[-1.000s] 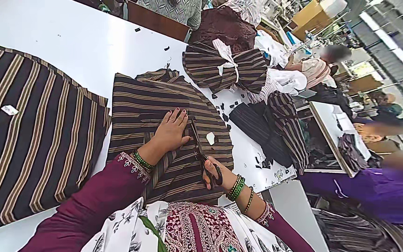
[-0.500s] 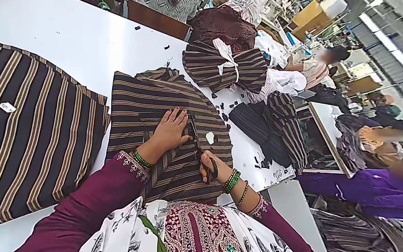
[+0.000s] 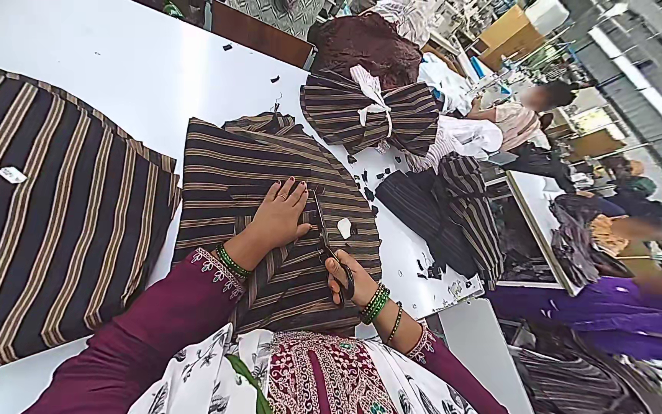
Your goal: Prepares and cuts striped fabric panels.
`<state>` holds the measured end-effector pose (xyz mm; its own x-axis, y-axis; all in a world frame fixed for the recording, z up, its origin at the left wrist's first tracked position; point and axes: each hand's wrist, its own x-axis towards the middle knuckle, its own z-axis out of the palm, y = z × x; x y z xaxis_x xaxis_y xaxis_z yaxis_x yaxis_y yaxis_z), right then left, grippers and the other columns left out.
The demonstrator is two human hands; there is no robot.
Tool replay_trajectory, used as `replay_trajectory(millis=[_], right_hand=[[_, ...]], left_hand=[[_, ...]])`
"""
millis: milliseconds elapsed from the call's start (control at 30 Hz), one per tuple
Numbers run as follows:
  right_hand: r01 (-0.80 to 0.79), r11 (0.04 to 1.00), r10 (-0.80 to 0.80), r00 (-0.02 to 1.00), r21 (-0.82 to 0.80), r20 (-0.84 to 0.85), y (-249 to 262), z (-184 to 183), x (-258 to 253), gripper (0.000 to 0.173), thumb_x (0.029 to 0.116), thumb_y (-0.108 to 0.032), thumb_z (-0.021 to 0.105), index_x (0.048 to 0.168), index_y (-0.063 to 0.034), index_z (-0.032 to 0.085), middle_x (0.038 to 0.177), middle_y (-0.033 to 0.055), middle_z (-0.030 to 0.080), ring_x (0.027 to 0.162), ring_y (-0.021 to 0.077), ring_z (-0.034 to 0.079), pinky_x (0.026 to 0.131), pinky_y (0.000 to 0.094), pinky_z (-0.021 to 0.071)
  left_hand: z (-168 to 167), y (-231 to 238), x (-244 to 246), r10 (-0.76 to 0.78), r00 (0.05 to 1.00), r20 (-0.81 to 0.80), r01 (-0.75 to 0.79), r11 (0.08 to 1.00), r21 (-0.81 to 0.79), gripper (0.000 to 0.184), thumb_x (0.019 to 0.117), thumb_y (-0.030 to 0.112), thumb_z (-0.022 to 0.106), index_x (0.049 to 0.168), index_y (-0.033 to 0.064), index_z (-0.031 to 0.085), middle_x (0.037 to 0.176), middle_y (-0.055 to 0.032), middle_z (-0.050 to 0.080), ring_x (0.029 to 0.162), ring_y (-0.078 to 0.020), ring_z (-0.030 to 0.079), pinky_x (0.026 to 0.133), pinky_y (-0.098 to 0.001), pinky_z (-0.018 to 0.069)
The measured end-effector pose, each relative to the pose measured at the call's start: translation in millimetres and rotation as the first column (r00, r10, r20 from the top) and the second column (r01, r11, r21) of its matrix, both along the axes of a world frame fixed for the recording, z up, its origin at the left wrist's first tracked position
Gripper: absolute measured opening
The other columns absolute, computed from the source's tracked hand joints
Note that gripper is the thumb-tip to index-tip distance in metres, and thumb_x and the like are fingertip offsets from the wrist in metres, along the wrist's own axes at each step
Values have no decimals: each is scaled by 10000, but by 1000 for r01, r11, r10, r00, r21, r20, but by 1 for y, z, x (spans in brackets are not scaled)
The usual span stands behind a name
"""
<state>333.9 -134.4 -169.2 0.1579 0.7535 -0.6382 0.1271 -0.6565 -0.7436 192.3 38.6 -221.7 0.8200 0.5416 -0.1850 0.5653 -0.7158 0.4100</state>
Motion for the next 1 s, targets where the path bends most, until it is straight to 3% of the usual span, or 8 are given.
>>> replay_trajectory(millis=[300,433,567,700,733,800,900,1000], right_hand=[[199,962,-213,975,185,57,-19,-4,33,213,1087,-244,436,988,-57,449,550,-60,498,429,36,519,449,180,484],[256,948,-282,951,188,129,-37,-5,56,215,1089,-230,477,992,-38,461,550,-44,484,424,43,511,438,186,478],[283,933,-293,956,222,13,-57,-5,73,212,1083,-240,445,974,-59,462,545,-55,492,417,32,510,425,172,471],[259,931,-227,963,257,-148,-67,-5,65,242,1046,-315,497,974,-88,454,543,-70,507,411,31,522,418,168,475],[244,932,-202,964,267,-173,-66,-5,61,276,1030,-351,524,974,-91,452,550,-72,508,416,32,525,424,169,480],[209,940,-151,964,271,-219,-64,-6,52,363,981,-438,594,963,-104,454,552,-75,514,421,34,530,431,175,485],[118,965,-56,966,236,-251,-62,-5,40,443,931,-525,635,981,-121,459,561,-86,512,429,32,532,437,175,487],[7,985,38,967,174,-252,-61,-12,34,538,915,-596,627,1038,-102,454,592,-79,525,456,45,552,464,186,506]], left_hand=[[0,3,-1,-11,1000,-20,11,1000,19,825,1045,600,390,1633,51,211,1724,-130,118,1599,-327,14,1251,-583,8],[2,0,-9,142,971,190,-131,989,-71,904,994,534,588,1609,-19,223,1700,-207,156,1583,-385,90,1249,-585,82],[46,-21,-44,381,924,-12,-381,924,-31,779,935,514,701,1479,-3,494,1452,-266,524,1364,-450,475,1094,-633,358],[56,-31,-63,233,957,-174,-261,952,-163,343,1070,261,532,1155,-45,663,1151,-271,660,1137,-440,620,979,-626,438],[56,-35,-66,144,989,-23,-145,954,-264,330,1076,232,519,1079,-67,659,1009,-256,657,985,-401,642,894,-578,484],[47,-45,-63,70,915,398,134,877,-461,262,1061,220,482,947,37,631,816,15,588,747,-50,558,729,-264,474],[55,-48,-43,37,876,481,171,909,-380,373,1095,202,379,1227,0,663,1172,-94,690,1096,-125,632,997,-347,483],[43,-31,-14,51,985,163,-30,991,-127,431,1095,199,451,1475,6,515,1566,-183,463,1519,-362,325,1228,-588,197]])
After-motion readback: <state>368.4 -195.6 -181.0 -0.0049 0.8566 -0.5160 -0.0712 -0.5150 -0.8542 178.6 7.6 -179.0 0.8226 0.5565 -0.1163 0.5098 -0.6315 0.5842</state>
